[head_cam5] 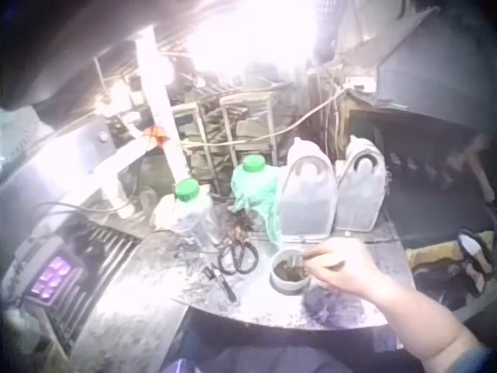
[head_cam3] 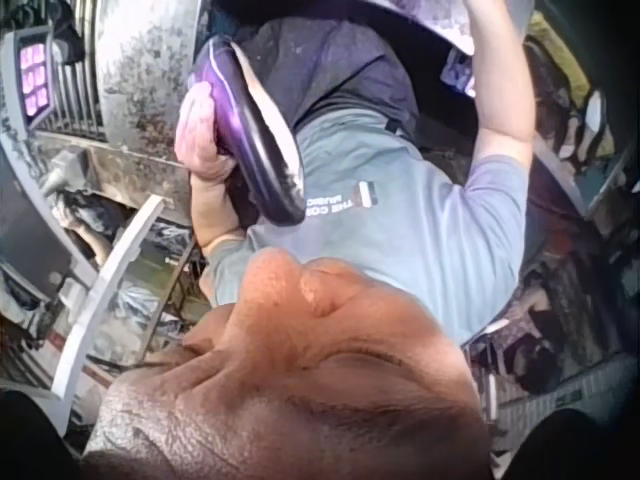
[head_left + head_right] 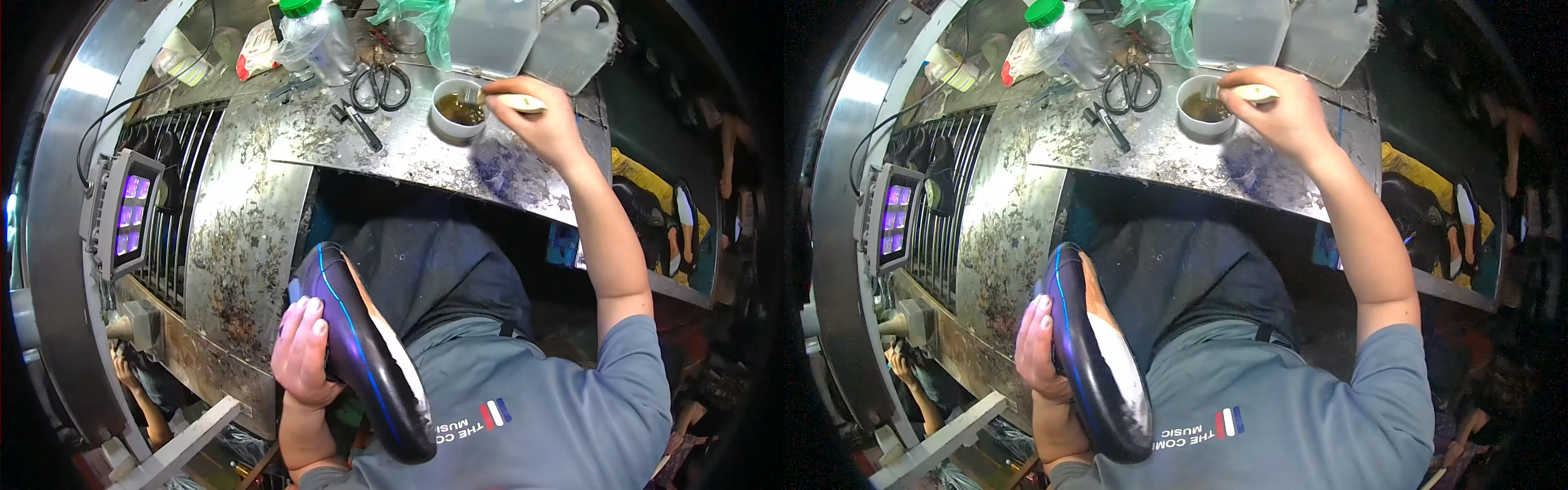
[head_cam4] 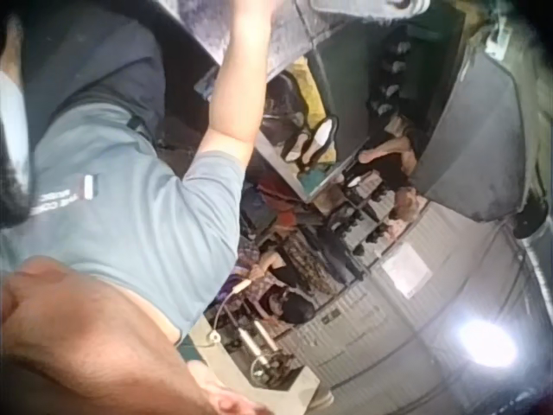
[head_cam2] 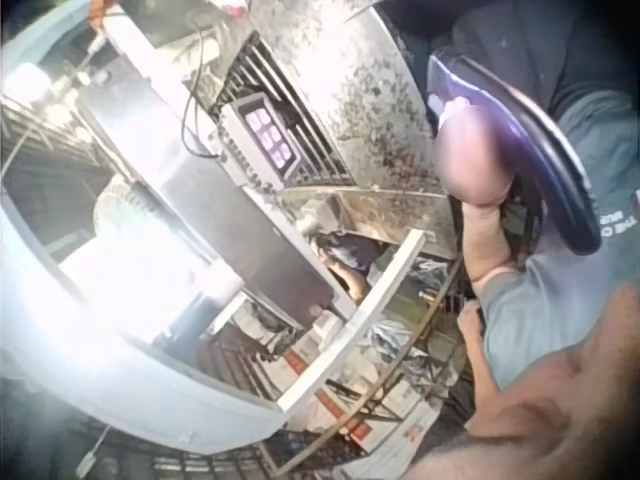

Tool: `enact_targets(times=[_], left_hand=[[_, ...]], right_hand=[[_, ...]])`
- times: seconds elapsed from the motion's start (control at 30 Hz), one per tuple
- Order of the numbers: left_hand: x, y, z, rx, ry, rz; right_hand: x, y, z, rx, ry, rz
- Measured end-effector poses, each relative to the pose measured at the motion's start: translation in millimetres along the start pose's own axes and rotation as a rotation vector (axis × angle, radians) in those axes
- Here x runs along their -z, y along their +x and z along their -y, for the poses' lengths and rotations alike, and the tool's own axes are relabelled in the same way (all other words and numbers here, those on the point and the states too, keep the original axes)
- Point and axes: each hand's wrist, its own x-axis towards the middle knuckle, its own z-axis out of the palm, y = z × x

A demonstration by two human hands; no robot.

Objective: The person repeatedly dips a small brush into a container of dark liquid and applies it to the sole and edges of a black shoe. They rotate the shoe to access different areas and continue the application process throughout the clip.

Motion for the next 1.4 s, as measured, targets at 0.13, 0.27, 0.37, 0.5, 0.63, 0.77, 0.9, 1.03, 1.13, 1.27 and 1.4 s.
enact_targets(times=[0.13,0.27,0.37,0.5,0.63,0.77,0.9,1.03,1.13,1.27,1.4], left_hand=[[18,5,4,-0.109,0.076,0.085],[31,13,5,-0.194,0.126,0.152],[41,16,4,-0.227,0.147,0.215],[46,16,4,-0.224,0.157,0.257],[46,14,4,-0.215,0.166,0.275],[51,11,4,-0.229,0.191,0.295],[56,8,3,-0.237,0.208,0.309],[61,6,1,-0.235,0.206,0.325],[62,6,1,-0.237,0.21,0.338],[62,6,1,-0.23,0.208,0.334],[61,5,3,-0.218,0.217,0.329]], right_hand=[[1,-7,0,0.036,0.108,-0.058],[1,-12,11,-0.048,0.184,0.067],[6,-21,33,-0.235,0.582,0.141],[7,-32,73,-0.16,0.794,0.357],[0,-35,105,-0.041,0.921,0.484],[-20,-30,128,0.127,0.994,0.482],[-37,-25,140,0.261,0.946,0.394],[-46,-20,150,0.235,0.929,0.353],[-48,-17,155,0.25,0.954,0.373],[-44,-16,157,0.238,0.962,0.453],[-32,-21,156,0.153,1.001,0.575]])
